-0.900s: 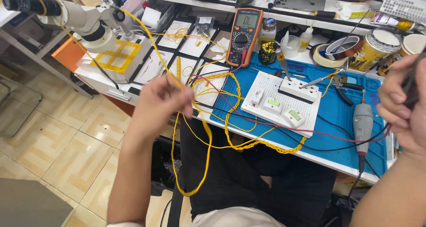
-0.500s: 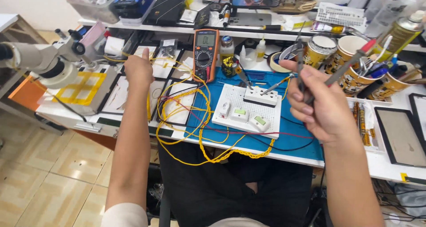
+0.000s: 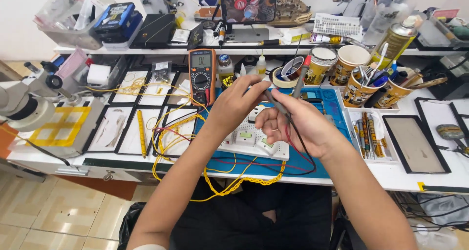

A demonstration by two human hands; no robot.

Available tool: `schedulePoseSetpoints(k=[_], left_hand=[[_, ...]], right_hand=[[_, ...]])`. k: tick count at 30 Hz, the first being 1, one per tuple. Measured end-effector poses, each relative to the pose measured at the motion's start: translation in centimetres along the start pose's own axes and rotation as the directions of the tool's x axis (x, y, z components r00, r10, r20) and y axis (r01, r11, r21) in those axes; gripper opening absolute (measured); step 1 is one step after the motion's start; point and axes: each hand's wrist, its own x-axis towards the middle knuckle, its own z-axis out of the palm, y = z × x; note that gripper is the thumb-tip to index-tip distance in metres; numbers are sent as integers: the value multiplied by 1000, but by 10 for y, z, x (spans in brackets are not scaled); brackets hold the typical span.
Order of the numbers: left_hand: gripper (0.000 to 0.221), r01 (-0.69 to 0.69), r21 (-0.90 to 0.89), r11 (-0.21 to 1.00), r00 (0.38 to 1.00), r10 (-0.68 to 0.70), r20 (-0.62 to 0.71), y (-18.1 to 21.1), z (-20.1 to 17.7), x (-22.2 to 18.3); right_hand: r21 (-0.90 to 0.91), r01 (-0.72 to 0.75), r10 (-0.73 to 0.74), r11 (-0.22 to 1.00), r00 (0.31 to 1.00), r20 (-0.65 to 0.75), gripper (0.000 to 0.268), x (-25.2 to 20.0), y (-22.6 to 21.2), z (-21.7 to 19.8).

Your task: Testing an electronic circuit board by connecting wires and using a digital multimeter to measure values.

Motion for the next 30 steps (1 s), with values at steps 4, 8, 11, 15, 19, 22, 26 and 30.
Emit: schedulePoseSetpoints(k=[4, 8, 11, 15, 19, 22, 26, 30], left_hand=[[23, 118, 7, 993, 992, -117, -40, -7, 18, -14], [18, 343, -300, 890, 917, -386, -99, 8, 9, -16], [13, 399, -488, 776, 854, -509, -112, 11, 11, -22], [13, 346, -546, 763, 861, -490, -139, 6, 7, -25], [19, 368, -497, 786, 870, -479, -115, 8, 2, -36], [21, 385, -514, 767, 865, -494, -89, 3, -1, -40], [17, 288, -572, 768, 921, -386, -54, -10, 10, -53], [18, 354, -574, 738, 903, -429, 5, -4, 2, -52]], right_hand=[[-338, 9, -30, 941, 998, -57, 47, -2, -25, -9], [-498, 171, -250, 850, 963, -96, 50, 8, -20, -34], [-474, 338, -435, 813, 894, -109, 54, 20, -9, -37], [-298, 601, -657, 741, 741, -140, 43, 43, 4, -52], [-93, 575, -576, 813, 770, -276, 27, 56, -9, -61], [227, 509, -475, 830, 859, -189, 52, 48, -32, -52], [197, 469, -493, 861, 864, 99, 62, 19, -60, -21], [-259, 622, -652, 739, 757, -42, 46, 18, -57, 5]])
